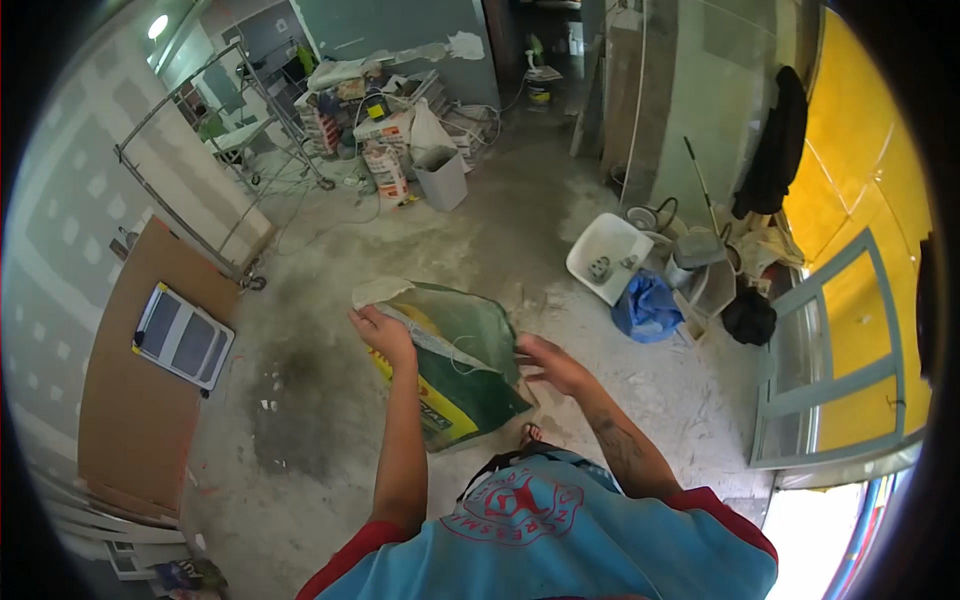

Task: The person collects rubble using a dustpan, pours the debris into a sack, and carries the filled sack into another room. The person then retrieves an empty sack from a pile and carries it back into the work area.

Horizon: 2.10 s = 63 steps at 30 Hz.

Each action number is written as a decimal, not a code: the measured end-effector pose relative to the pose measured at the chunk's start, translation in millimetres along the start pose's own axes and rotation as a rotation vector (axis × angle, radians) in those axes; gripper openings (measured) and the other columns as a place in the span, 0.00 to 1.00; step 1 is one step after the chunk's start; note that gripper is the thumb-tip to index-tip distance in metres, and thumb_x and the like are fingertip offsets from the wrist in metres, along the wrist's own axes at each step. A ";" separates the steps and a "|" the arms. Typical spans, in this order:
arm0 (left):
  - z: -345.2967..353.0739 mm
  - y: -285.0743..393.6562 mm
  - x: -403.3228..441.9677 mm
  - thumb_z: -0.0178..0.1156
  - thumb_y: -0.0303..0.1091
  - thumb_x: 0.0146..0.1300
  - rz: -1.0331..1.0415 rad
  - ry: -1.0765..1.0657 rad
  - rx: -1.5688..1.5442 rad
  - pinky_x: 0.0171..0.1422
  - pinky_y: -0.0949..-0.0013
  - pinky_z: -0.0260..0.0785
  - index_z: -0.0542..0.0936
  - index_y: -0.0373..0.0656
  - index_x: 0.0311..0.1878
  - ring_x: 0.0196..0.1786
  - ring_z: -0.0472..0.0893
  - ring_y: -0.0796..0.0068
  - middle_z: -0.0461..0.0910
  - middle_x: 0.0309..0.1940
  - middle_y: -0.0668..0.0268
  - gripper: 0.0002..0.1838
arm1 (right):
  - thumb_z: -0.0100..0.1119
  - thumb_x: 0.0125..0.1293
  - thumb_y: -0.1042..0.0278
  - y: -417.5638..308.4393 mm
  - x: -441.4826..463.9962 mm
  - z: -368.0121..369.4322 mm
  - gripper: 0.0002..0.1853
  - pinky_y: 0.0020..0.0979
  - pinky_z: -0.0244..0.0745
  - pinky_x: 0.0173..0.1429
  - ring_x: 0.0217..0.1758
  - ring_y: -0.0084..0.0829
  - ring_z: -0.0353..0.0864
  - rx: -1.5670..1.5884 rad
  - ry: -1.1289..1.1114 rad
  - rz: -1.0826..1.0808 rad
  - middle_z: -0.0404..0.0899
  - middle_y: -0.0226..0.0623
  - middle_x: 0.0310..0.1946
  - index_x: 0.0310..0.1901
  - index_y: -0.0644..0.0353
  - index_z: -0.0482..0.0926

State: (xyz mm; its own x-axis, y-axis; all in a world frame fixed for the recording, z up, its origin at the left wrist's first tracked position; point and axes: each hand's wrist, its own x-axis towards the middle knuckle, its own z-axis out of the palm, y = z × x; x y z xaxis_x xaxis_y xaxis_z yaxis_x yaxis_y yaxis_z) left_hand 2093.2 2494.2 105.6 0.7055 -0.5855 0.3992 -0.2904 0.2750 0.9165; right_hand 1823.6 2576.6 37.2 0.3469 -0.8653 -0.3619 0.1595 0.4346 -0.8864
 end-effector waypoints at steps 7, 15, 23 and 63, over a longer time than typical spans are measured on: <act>60.5 -36.0 76.5 0.41 0.37 0.70 0.161 0.111 0.327 0.56 0.60 0.61 0.69 0.29 0.53 0.50 0.72 0.50 0.72 0.48 0.47 0.19 | 0.62 0.59 0.53 15.5 282.7 -22.8 0.35 0.40 0.71 0.45 0.48 0.39 0.75 -0.366 0.441 0.129 0.74 0.48 0.50 0.62 0.66 0.62; 182.2 -103.2 151.6 0.45 0.33 0.69 0.033 0.124 0.085 0.50 0.68 0.66 0.69 0.29 0.49 0.44 0.74 0.67 0.76 0.41 0.56 0.14 | 0.46 0.69 0.60 -100.8 485.1 -85.7 0.17 0.41 0.69 0.41 0.37 0.46 0.75 -0.385 0.475 -0.164 0.76 0.53 0.36 0.46 0.66 0.74; 417.0 -187.0 209.4 0.49 0.27 0.65 -0.270 -0.166 0.015 0.46 0.69 0.67 0.71 0.35 0.49 0.41 0.74 0.73 0.77 0.39 0.59 0.12 | 0.49 0.67 0.61 -226.4 596.7 -297.6 0.13 0.38 0.67 0.38 0.31 0.39 0.72 -0.515 0.873 -0.310 0.76 0.45 0.27 0.36 0.64 0.75; 1505.7 -452.6 651.2 0.65 0.36 0.49 0.382 -1.380 0.502 0.54 0.54 0.68 0.63 0.40 0.65 0.51 0.74 0.43 0.76 0.47 0.46 0.39 | 0.46 0.69 0.64 -757.1 1246.5 -778.4 0.12 0.31 0.64 0.37 0.29 0.28 0.64 -0.202 1.385 -0.510 0.69 0.36 0.26 0.37 0.66 0.71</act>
State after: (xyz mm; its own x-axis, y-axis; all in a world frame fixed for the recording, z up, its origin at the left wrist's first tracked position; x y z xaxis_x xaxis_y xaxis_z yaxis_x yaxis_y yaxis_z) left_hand 1710.6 840.2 -13.1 -0.5179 -0.8537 0.0555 -0.6948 0.4576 0.5548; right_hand 1415.8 974.6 32.5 -0.8561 -0.5042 0.1140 -0.1771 0.0788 -0.9810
